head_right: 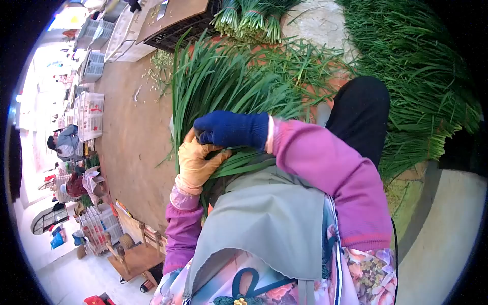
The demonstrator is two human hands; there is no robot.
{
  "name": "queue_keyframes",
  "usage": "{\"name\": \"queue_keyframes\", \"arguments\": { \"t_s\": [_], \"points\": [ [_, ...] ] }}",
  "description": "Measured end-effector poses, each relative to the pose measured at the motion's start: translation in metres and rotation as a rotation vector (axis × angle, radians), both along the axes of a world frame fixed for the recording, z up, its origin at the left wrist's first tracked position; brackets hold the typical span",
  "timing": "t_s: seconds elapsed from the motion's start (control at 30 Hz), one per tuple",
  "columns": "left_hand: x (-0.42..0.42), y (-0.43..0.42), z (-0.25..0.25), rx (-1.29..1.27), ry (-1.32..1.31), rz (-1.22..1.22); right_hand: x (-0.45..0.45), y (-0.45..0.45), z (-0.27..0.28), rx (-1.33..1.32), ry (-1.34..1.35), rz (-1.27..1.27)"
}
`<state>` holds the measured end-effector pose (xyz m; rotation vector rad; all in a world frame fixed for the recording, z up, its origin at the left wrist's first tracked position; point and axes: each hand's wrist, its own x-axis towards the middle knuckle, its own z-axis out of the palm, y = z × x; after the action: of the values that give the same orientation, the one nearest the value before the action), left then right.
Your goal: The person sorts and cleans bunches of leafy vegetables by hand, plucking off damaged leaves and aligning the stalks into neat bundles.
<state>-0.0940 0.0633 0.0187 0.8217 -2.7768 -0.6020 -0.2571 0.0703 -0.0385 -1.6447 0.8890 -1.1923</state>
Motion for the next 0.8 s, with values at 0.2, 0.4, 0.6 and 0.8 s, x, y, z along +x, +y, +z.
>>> {"name": "queue_keyframes", "arguments": {
  "t_s": [0.2, 0.4, 0.6, 0.8],
  "points": [
    [0.001, -0.001, 0.006, -0.044, 0.044, 0.044, -0.093, -0.003, 0.004, -0.375, 1.016, -0.242],
    [0.003, -0.001, 0.004, -0.027, 0.057, 0.072, -0.075, 0.054, 0.037, -0.131, 0.646, -0.219],
    [0.008, -0.003, 0.004, -0.276, 0.514, 0.32, -0.023, 0.047, 0.018, -0.385, 0.801, -0.4],
    [0.029, -0.03, -0.014, 0.355, 0.39, 0.509, 0.003, 0.038, 0.017, -0.306, 0.81, -0.077]
  ]
}}
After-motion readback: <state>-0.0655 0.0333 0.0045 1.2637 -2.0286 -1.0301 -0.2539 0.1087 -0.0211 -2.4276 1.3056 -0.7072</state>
